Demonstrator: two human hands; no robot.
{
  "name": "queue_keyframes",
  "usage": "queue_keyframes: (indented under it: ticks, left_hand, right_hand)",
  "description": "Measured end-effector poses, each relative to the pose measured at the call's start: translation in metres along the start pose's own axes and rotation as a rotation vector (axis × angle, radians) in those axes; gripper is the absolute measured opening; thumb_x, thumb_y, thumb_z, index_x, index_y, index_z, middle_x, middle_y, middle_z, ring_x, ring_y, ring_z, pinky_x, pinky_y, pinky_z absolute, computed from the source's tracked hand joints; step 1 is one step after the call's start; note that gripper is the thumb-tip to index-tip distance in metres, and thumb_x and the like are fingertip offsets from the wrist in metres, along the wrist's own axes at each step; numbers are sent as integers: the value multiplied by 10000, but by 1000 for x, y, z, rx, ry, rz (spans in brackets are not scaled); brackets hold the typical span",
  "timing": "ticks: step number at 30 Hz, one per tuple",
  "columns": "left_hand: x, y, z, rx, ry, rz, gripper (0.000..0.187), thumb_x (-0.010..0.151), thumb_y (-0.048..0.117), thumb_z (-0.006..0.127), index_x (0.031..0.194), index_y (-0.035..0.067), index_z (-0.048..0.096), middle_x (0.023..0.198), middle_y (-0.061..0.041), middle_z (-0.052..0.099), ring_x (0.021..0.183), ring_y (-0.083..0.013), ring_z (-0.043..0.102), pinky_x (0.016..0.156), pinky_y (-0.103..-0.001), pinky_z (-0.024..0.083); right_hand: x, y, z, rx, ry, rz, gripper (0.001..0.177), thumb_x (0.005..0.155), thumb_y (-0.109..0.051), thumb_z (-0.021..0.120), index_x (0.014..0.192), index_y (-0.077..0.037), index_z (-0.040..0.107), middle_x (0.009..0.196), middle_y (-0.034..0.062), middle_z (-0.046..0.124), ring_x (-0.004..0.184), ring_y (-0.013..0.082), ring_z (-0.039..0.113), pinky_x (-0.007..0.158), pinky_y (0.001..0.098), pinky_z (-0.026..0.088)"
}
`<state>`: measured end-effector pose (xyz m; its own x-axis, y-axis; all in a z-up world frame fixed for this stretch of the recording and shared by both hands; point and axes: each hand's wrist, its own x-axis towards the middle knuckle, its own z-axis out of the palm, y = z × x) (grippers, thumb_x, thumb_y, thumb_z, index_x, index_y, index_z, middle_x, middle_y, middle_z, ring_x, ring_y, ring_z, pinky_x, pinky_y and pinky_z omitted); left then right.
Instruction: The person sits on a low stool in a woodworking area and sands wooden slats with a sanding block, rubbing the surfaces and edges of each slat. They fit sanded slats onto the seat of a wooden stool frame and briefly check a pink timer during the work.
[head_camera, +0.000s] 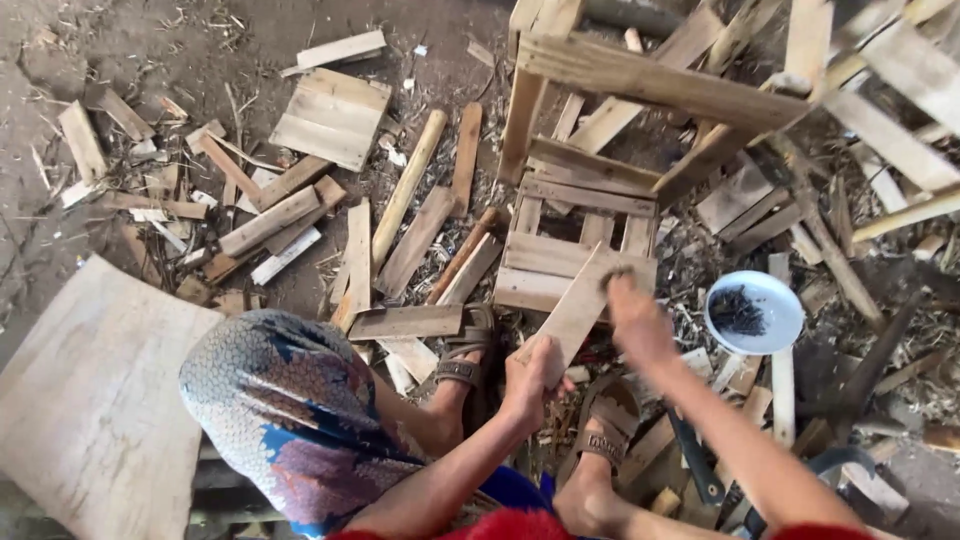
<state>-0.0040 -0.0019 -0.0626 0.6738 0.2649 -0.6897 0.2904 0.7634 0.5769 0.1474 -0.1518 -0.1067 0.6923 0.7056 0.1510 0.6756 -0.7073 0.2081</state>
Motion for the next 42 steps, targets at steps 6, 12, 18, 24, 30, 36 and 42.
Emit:
queue_keyframes:
  ticks: [6, 12, 18, 24, 30, 36, 42]
  left_hand:
    - [6, 2, -2, -53, 8, -8, 450, 900, 236, 592, 1240, -51, 523, 736, -279, 603, 387, -300, 597, 287, -321, 459]
    - [-9, 11, 9, -68, 50, -44, 405, 879, 217, 601, 1195, -33, 560, 644, -237, 579, 363, -284, 586, 279, -297, 455]
    - [-2, -1, 3, -26, 29, -54, 421, 893, 269, 575, 1173, -44, 551, 545, -224, 582, 336, -240, 567, 259, -269, 403]
    - [-2, 21, 9, -8, 2, -12, 442, 901, 313, 538, 1205, -6, 566, 478, -207, 542, 307, -217, 523, 223, -259, 342]
    - [-4, 11, 10, -16, 31, -44, 318, 827, 240, 611, 1021, -10, 641, 524, -239, 580, 341, -241, 568, 264, -271, 417]
    - [-3, 6, 7, -11, 34, -18, 334, 844, 241, 598, 1031, -34, 628, 525, -248, 569, 338, -266, 570, 257, -279, 399]
    - [-3, 12, 4, -63, -12, 21, 316, 895, 220, 578, 1038, -62, 586, 606, -253, 594, 379, -273, 594, 287, -273, 444]
  right_hand:
    - [6, -12, 3, 17, 15, 140, 495, 799, -36, 498, 1293, -55, 528, 1221, 150, 599, 815, 316, 668, 604, 445, 569]
    - [23, 5, 15, 154, -110, 178, 546, 767, 0, 457, 1310, -47, 496, 1228, 132, 593, 920, 323, 645, 639, 455, 577]
    - [10, -17, -12, -22, -94, 28, 456, 812, -9, 462, 1259, -61, 536, 1182, 148, 618, 877, 265, 665, 574, 346, 587]
    - [25, -17, -20, -16, 26, 89, 444, 787, 10, 524, 1230, 14, 546, 1139, 188, 627, 836, 307, 667, 569, 395, 579]
    - [26, 3, -13, -29, 93, 54, 531, 702, -28, 586, 1230, 13, 567, 1153, 165, 644, 879, 280, 666, 619, 401, 578]
    - [7, -20, -18, -133, 164, -43, 470, 705, -68, 545, 1170, -66, 614, 1098, 114, 669, 946, 191, 656, 687, 265, 555]
    - [12, -16, 8, -128, 217, 34, 489, 657, -60, 617, 1144, -30, 616, 1032, 141, 651, 814, 244, 634, 543, 312, 555]
